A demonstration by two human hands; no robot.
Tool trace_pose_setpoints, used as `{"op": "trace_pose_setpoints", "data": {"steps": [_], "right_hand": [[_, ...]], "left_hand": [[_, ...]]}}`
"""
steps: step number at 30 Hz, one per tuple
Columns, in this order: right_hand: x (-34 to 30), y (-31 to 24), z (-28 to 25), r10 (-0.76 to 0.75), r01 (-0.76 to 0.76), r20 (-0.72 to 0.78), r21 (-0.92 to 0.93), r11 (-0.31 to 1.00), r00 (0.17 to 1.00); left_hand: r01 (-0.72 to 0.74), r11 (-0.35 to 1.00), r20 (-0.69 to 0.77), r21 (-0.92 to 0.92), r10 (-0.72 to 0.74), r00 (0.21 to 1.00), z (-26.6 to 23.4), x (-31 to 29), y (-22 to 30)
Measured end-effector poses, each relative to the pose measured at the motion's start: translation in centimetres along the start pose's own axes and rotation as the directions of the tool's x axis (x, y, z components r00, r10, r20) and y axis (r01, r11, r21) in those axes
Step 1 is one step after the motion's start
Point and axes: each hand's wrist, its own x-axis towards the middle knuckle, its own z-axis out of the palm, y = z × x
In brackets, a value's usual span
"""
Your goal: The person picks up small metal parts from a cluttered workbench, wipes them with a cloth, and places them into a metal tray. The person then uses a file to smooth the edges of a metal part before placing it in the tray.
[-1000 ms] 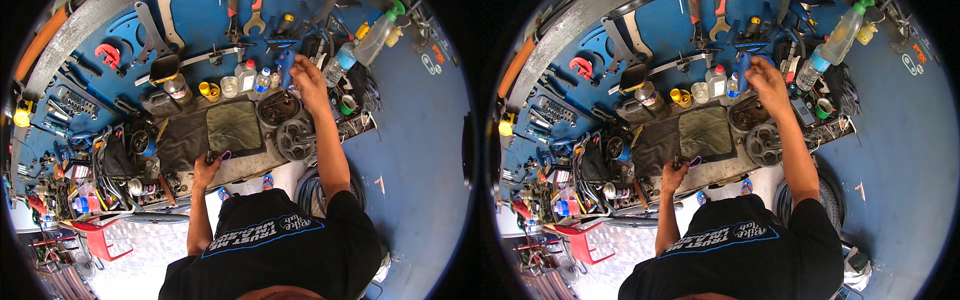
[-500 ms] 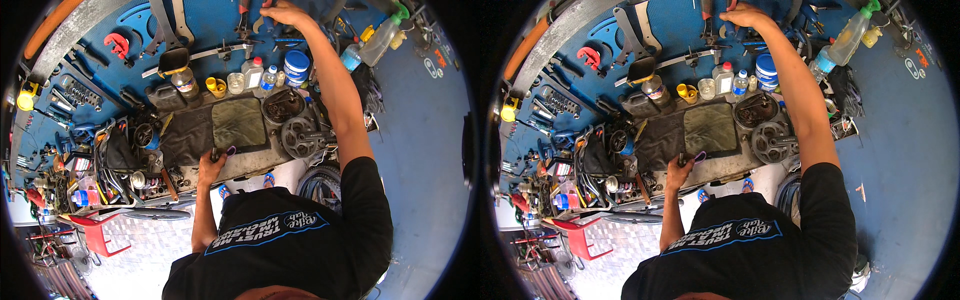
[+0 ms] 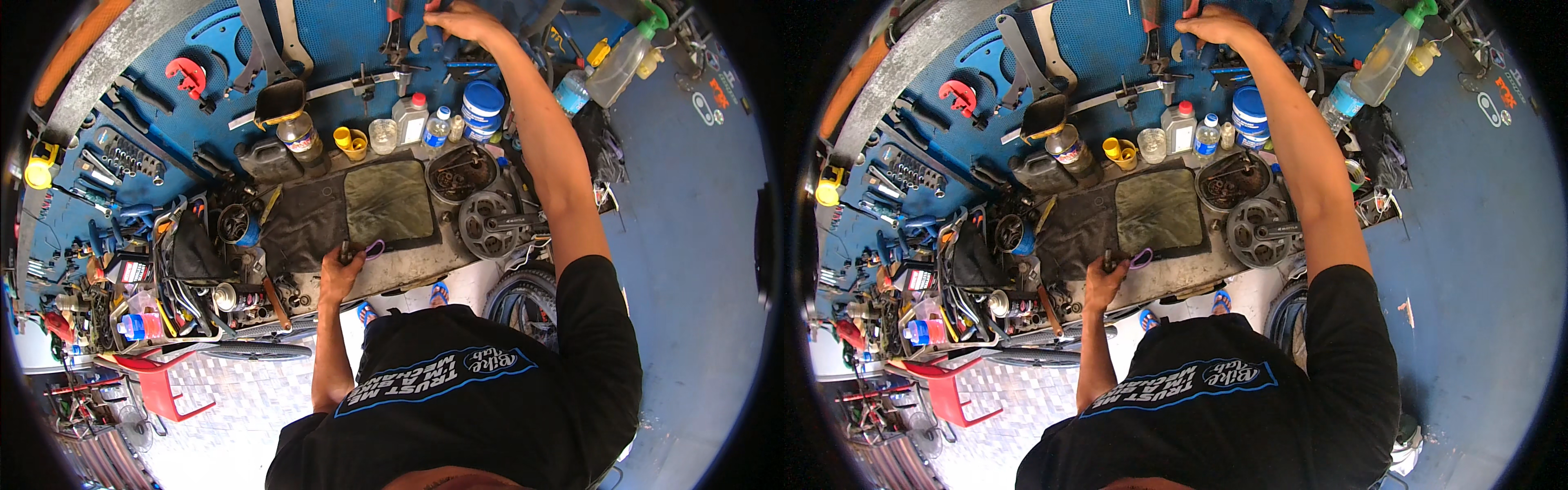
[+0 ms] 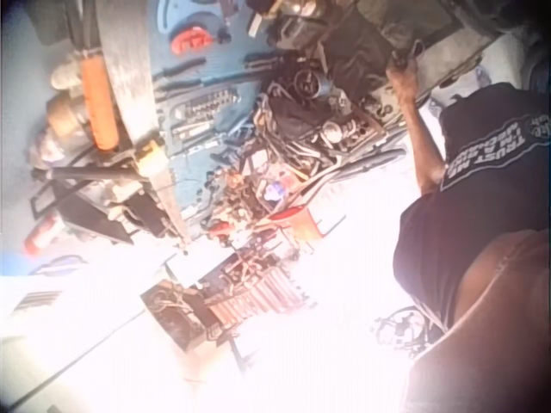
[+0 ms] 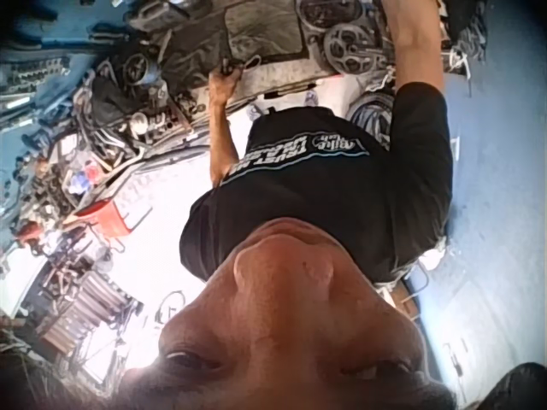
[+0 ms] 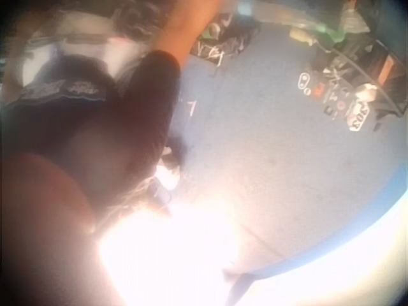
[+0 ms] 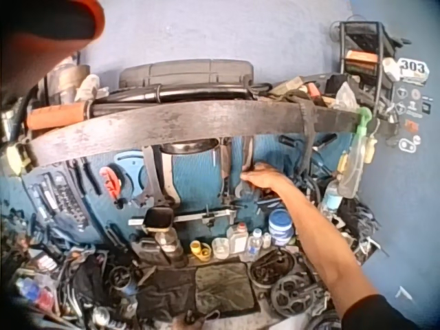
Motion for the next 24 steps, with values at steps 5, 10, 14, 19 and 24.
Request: {"op": "trace_pose_setpoints", "data": {"steps": [5, 10, 14, 19, 24], "right_hand": [[0.8, 1.1, 0.8, -0.005, 0.006, -0.022, 0.029, 1.000, 1.000], [1.0, 2.6, 0.6, -0.173, 0.164, -0.039, -0.172, 0.971, 0.984], [-3.4, -0.9, 2.1, -0.242, 0.169, -0.226, -0.302, 0.938, 0.944], [-11.8, -1.7, 6.4, -0.461, 0.379, -0.295, -0.295, 0.877, 0.837], [-23.7, 1.3, 19.4, -0.586, 0.614, 0.309, 0.009, 0.789, 0.749]], "left_hand": [[-0.001, 1.000, 0.033, -0.024, 0.002, 0.999, 0.3, 0.5, -0.4], [-0.025, 1.000, 0.050, -0.004, 0.025, 0.998, 0.8, 0.8, 0.0], [-0.060, 0.994, 0.012, 0.090, 0.059, 0.998, 0.4, 1.1, -0.8], [-0.080, 0.961, -0.094, 0.266, 0.109, 0.990, 0.4, 1.3, -1.9], [0.015, 0.961, -0.149, 0.275, 0.027, 0.988, -0.1, 1.7, -3.0]]}}
